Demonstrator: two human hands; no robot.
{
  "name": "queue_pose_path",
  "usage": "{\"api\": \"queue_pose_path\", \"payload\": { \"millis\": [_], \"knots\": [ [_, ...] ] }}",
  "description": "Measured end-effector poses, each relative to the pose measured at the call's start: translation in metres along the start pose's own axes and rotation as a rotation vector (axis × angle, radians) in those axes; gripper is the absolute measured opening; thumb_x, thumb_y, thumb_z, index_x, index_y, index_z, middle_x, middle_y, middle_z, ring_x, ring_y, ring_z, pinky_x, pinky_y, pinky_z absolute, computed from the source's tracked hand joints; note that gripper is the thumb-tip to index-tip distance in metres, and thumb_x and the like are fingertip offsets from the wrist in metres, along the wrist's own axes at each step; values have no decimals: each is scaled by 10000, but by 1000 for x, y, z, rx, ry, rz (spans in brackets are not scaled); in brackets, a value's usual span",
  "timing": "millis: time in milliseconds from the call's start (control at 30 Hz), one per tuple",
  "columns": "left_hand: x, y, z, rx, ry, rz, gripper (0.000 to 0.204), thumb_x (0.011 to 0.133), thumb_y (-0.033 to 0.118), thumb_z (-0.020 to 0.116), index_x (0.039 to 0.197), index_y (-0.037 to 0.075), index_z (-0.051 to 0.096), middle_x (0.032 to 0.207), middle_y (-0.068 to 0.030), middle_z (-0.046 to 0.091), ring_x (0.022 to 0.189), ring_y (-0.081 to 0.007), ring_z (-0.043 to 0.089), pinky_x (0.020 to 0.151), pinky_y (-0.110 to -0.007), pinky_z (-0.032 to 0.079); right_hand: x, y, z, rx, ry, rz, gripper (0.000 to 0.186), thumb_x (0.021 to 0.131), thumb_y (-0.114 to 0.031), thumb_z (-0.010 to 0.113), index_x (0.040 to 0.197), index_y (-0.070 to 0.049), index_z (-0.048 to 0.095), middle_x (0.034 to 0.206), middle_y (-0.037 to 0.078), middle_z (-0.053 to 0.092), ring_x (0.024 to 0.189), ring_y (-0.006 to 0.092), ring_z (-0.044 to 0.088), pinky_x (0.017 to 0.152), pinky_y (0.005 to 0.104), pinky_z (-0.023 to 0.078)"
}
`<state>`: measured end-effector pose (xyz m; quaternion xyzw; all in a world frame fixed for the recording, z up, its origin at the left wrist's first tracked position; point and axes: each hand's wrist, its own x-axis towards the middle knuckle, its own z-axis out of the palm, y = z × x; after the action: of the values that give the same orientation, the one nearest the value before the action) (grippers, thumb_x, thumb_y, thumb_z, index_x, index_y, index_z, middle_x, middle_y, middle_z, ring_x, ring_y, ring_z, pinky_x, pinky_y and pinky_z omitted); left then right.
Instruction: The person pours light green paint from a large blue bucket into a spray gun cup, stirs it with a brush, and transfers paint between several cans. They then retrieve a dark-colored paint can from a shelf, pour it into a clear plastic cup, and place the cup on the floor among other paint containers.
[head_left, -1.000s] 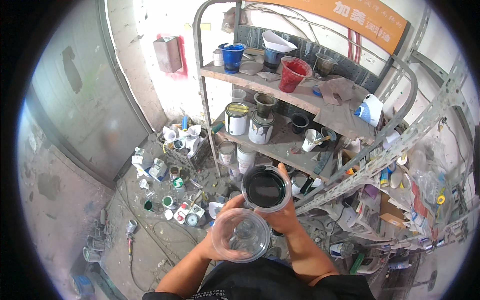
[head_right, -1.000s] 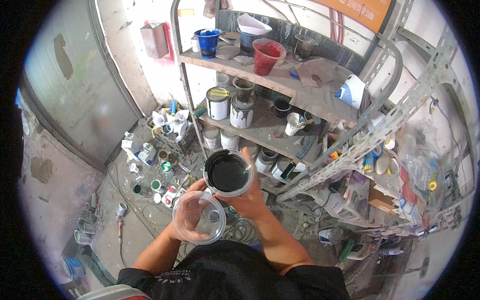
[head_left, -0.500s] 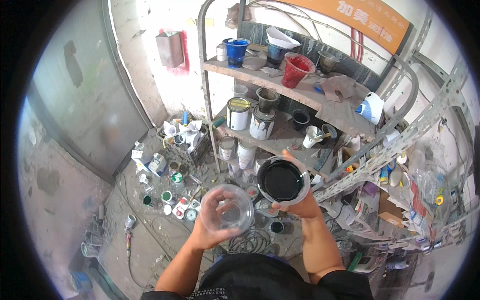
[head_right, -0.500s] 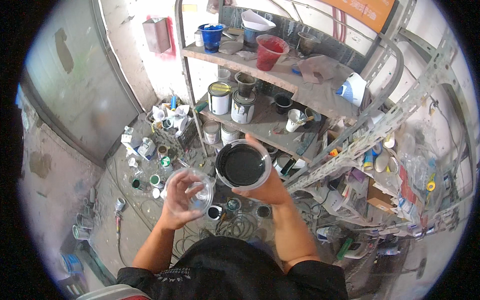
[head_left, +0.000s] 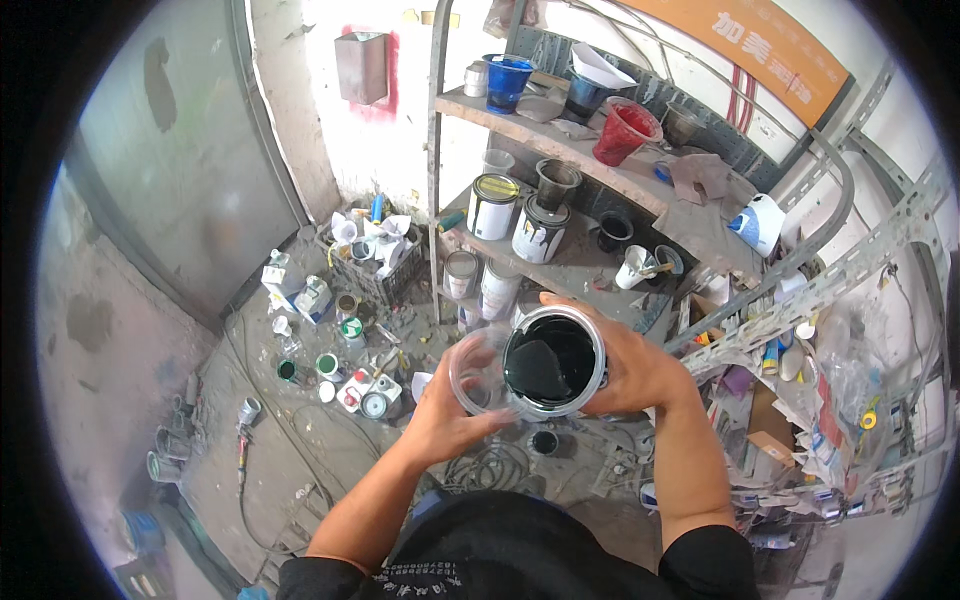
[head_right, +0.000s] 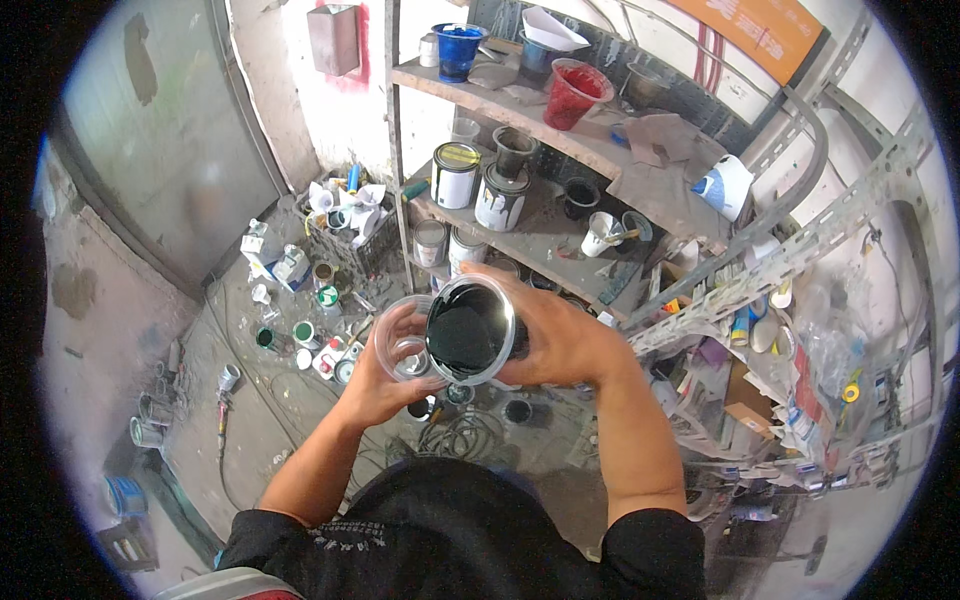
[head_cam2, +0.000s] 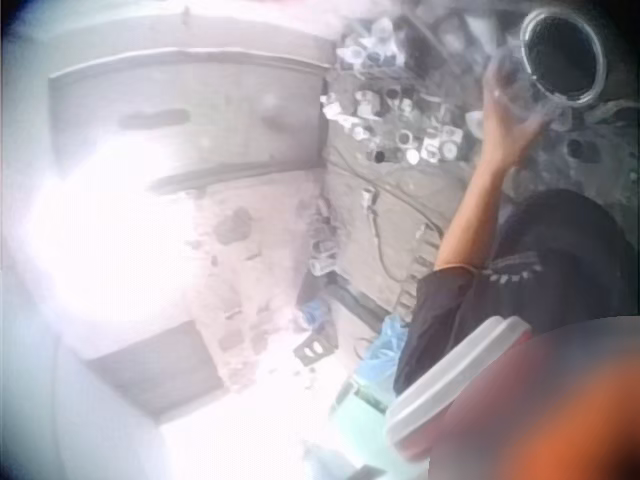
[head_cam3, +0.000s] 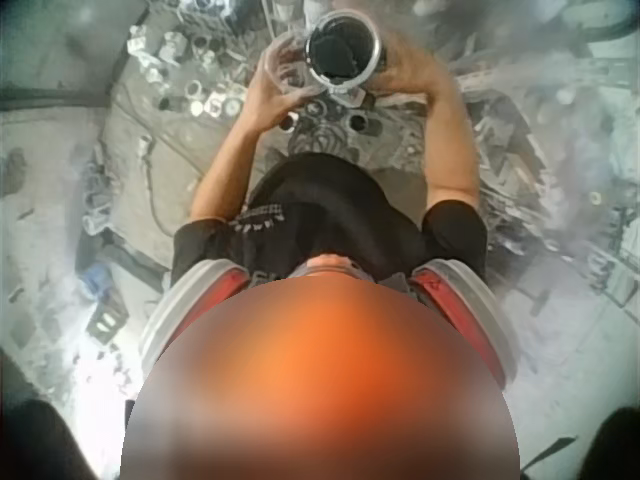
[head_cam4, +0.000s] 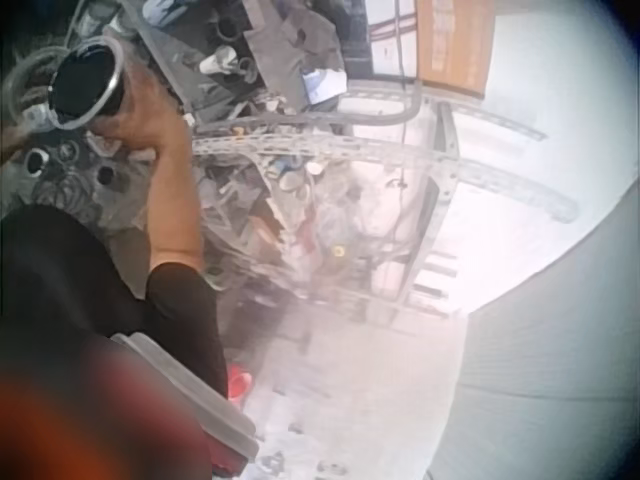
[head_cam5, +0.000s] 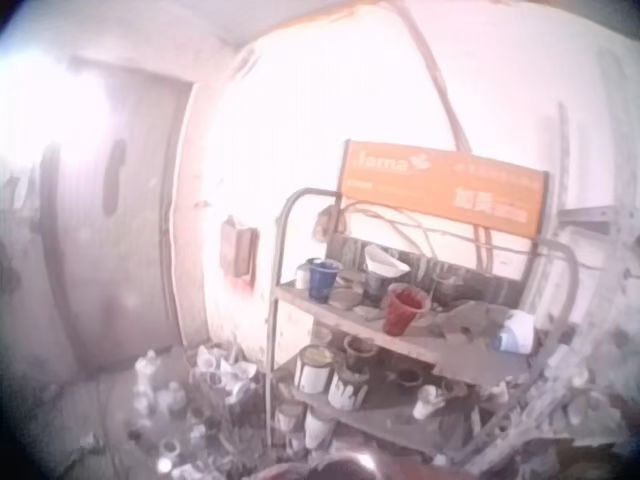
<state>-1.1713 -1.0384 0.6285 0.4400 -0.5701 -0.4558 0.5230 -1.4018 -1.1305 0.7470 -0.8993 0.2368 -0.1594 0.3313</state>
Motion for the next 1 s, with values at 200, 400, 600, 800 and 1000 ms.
{"api": "queue_pose_path", "payload": {
  "millis": [200,400,600,800,1000],
  "knots": [
    [0,-1,-2,-17,-18,-7,1000,646,98,883,1456,43,299,1349,-122,450,1267,-233,445,1022,-389,413,13,-15,-7,-100,-73,7,985,636,-192,805,1484,-90,315,1423,205,462,1297,356,470,1076,406,395],
    [0,-2,-3,-27,-25,-4,1000,637,133,894,1445,29,313,1366,-118,445,1282,-234,438,1079,-379,358,21,-31,-10,-158,-115,43,980,631,-183,799,1480,-88,318,1393,213,487,1255,373,501,1047,417,415],
    [0,-6,-5,-28,-24,41,1000,620,140,900,1430,8,329,1383,-119,452,1294,-226,442,1104,-366,335,25,-36,-10,-185,-138,80,992,614,-180,803,1477,-86,324,1414,190,474,1269,357,492,1060,407,407],
    [-2,-2,-6,-37,-10,29,1003,606,132,903,1424,4,336,1361,-117,471,1276,-228,462,1099,-365,345,25,-32,-5,-203,-113,38,1001,618,-191,809,1483,-97,315,1395,209,490,1245,373,512,1038,420,430],
    [-4,-2,-10,42,22,53,995,603,143,904,1407,-5,336,1299,-140,519,1231,-231,503,1076,-365,371,19,-16,3,-74,-42,19,1012,606,-190,841,1474,-77,333,1409,176,491,1276,324,505,1065,395,402]
  ]
}}
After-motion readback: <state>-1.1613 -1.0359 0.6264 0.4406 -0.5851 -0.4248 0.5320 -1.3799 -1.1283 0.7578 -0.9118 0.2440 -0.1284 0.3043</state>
